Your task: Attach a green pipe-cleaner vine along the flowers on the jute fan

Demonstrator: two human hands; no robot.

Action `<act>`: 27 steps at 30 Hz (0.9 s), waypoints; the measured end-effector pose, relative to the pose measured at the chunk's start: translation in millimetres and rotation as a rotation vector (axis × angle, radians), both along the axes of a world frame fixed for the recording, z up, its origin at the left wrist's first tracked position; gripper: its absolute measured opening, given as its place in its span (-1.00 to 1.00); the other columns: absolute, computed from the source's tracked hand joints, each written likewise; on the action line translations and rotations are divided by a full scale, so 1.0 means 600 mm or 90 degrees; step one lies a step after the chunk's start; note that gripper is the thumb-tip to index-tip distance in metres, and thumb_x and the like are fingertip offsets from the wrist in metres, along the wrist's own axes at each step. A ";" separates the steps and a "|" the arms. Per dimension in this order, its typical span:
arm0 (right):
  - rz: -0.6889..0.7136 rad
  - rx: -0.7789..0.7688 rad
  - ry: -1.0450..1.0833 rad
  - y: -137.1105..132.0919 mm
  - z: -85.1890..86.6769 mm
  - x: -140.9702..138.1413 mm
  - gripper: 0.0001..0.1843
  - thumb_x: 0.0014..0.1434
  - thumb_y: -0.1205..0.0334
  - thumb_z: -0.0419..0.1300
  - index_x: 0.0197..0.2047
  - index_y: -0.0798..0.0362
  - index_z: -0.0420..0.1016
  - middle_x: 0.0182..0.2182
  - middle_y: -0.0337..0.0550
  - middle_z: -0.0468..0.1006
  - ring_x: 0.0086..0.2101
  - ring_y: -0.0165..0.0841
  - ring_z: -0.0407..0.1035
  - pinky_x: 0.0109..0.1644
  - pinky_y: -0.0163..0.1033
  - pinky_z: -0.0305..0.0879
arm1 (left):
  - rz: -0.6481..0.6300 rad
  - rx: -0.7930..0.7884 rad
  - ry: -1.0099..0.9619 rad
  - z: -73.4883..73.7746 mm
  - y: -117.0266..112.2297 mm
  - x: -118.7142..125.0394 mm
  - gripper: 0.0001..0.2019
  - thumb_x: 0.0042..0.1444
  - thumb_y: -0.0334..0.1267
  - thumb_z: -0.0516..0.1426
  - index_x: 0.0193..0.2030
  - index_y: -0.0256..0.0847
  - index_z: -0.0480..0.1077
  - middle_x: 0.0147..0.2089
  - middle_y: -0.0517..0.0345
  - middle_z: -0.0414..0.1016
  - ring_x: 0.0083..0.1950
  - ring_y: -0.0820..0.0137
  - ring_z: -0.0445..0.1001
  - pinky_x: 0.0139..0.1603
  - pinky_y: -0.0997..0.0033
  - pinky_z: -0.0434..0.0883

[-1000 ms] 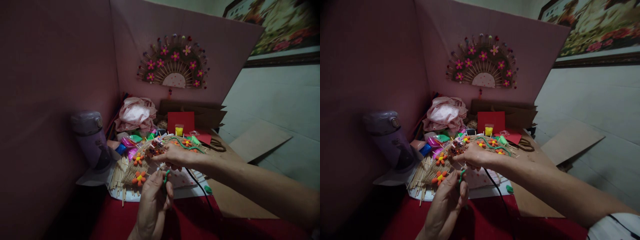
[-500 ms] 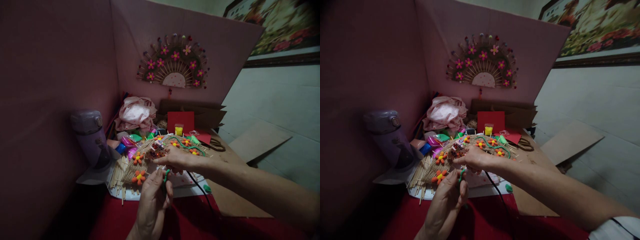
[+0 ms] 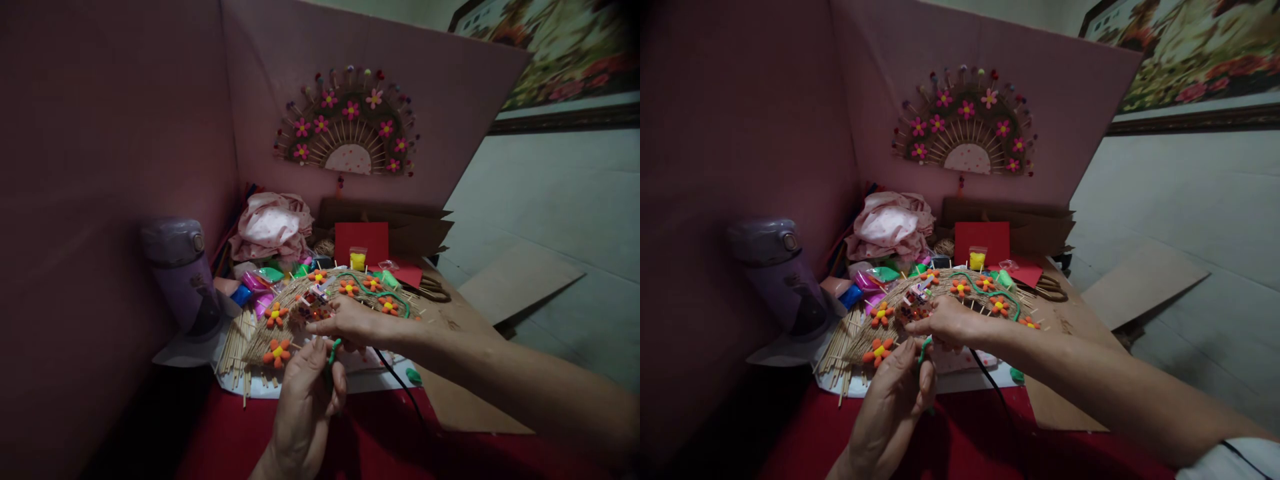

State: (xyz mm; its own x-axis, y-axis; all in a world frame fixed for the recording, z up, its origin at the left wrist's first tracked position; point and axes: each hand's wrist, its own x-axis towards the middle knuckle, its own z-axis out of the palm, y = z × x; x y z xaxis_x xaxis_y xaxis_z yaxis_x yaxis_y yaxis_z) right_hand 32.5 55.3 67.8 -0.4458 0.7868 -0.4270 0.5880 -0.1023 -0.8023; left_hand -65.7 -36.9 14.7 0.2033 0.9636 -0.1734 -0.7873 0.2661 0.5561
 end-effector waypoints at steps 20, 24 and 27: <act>-0.003 0.008 -0.034 -0.015 0.008 0.002 -0.73 0.04 0.12 0.19 -0.56 0.08 0.29 -0.80 -0.41 0.22 -0.81 -0.55 0.07 -0.78 -0.44 0.01 | -0.038 0.054 0.048 0.003 -0.003 0.001 -0.78 0.11 -0.13 0.13 -0.35 -0.28 0.36 -0.66 0.25 0.28 -0.66 0.64 0.11 -0.63 0.63 0.01; -0.027 0.003 -0.034 -0.017 0.009 0.001 -0.71 0.03 0.12 0.22 -0.57 0.08 0.28 -0.83 -0.43 0.19 -0.82 -0.55 0.05 -0.79 -0.44 -0.01 | -0.050 0.072 0.054 0.000 -0.003 -0.001 -0.79 0.14 -0.14 0.11 -0.35 -0.28 0.35 -0.68 0.25 0.28 -0.67 0.63 0.12 -0.61 0.61 0.01; -0.025 -0.008 -0.028 -0.018 0.008 0.001 -0.65 0.02 0.09 0.24 -0.62 0.08 0.23 -0.85 -0.43 0.17 -0.82 -0.57 0.05 -0.78 -0.45 -0.03 | -0.052 0.080 0.051 0.002 -0.006 0.000 -0.77 0.13 -0.13 0.12 -0.36 -0.30 0.35 -0.67 0.24 0.30 -0.67 0.64 0.13 -0.61 0.61 0.00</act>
State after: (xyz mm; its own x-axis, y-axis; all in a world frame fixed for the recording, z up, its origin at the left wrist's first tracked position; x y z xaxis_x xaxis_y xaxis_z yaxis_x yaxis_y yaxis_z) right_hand 33.1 44.2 72.5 -0.3951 0.7978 -0.4554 0.6178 -0.1362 -0.7745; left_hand -66.0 -40.2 15.9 0.2722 0.9596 -0.0710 -0.7179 0.2517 0.6490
